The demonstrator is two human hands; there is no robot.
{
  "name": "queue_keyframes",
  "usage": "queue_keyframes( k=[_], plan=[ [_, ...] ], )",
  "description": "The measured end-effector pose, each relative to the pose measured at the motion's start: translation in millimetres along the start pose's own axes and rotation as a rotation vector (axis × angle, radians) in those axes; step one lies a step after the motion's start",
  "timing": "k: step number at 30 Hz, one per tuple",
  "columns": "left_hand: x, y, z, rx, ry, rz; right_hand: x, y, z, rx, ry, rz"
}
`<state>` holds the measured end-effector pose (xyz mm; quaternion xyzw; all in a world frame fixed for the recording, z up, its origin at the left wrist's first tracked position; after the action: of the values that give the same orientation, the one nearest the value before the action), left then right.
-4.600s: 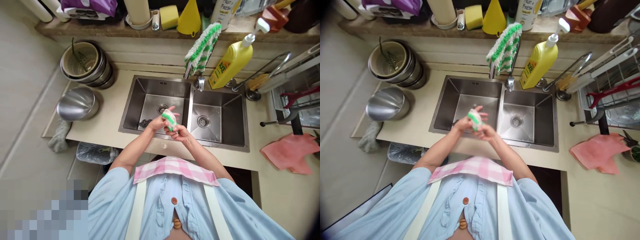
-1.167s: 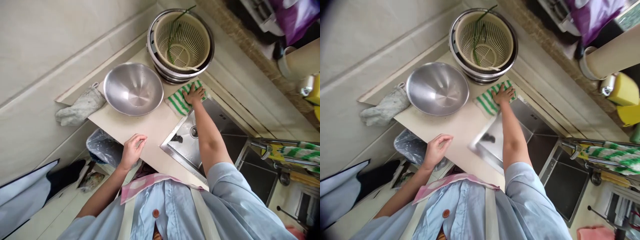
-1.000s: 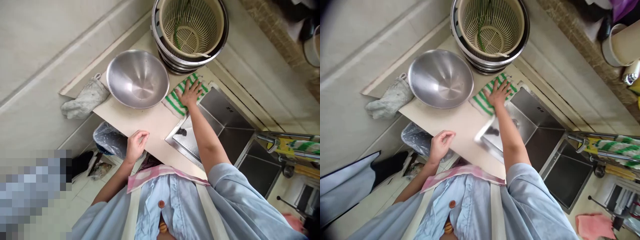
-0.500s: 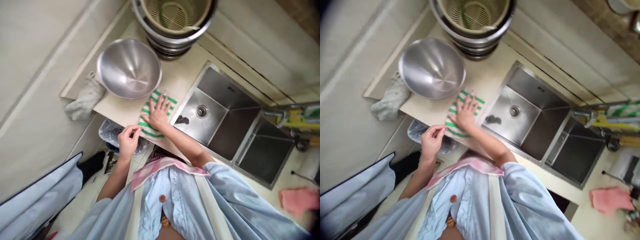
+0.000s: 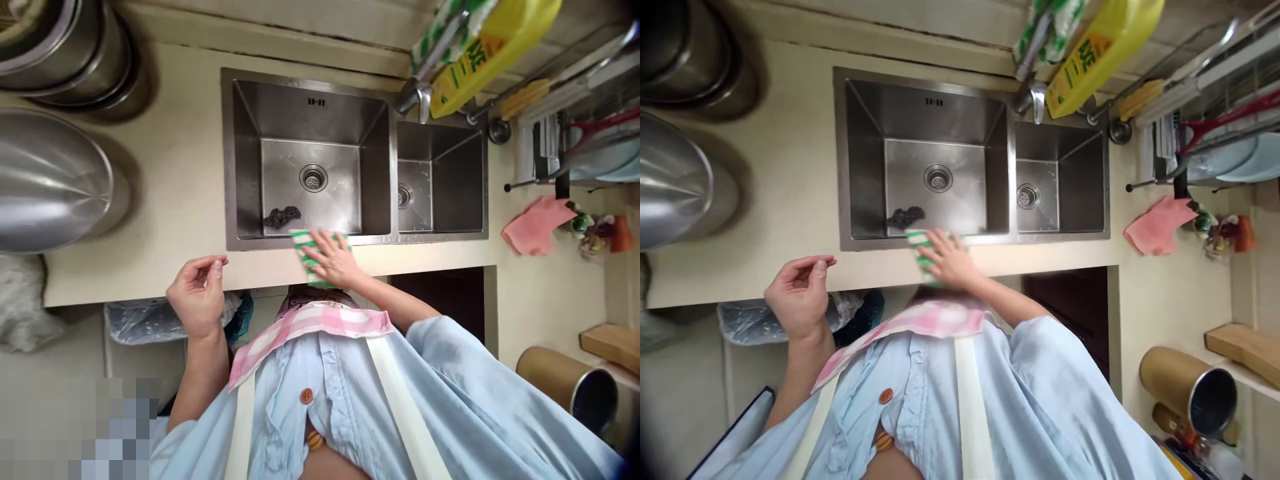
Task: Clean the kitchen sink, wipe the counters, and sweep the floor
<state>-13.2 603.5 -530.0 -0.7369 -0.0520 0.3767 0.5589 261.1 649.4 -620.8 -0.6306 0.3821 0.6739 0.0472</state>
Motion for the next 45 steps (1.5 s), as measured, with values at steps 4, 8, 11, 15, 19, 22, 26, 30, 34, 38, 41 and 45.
queue_keyframes(
  k=[4,8,11,15,19,22,26,30,34,38,41,45],
  plan=[
    [52.5,-25,-40,0.049,0.147,0.041,-19,-116,-141,0.454,-0.105,-0.07],
    [101.2,-40,-95,0.105,0.274,0.078,-44,-210,-260,0.856,-0.34,-0.123],
    [141.8,-51,-132,0.123,0.352,0.121,-46,-219,-287,1.004,-0.414,-0.081],
    [211.6,-89,-176,0.261,0.561,0.195,-25,-168,-247,0.619,-0.277,-0.007],
    [275.0,-146,-213,0.486,0.757,0.24,-27,-176,-273,0.521,-0.255,0.01],
    [320.7,-181,-231,0.604,0.856,0.251,-44,-228,-331,0.786,-0.314,0.021],
    [410.2,-216,-256,0.733,1.055,0.22,-50,-254,-360,0.854,-0.402,-0.009],
    [531.2,-239,-281,0.77,1.182,0.201,-43,-253,-365,0.837,-0.493,0.09],
    [643.5,-242,-297,0.653,1.159,0.249,-49,-247,-446,1.058,-0.841,0.355],
    [718.6,-244,-312,0.589,1.069,0.253,-61,-177,-578,1.338,-1.224,0.377],
    [754.4,-248,-329,0.561,1.061,0.274,-52,-126,-633,1.546,-1.007,0.213],
    [778.6,-256,-350,0.495,1.061,0.298,1,-141,-630,1.738,-0.552,0.197]
  ],
)
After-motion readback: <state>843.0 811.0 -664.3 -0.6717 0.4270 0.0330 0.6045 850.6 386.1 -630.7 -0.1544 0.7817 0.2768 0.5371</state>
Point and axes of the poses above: each hand's wrist, its own z-axis towards the middle knuckle, its own x-axis out of the palm, y = z × x, the point moved 5 cm from there along z, towards the middle knuckle, and after that the axes turned 12 degrees about -x, right-handed, at the moved point
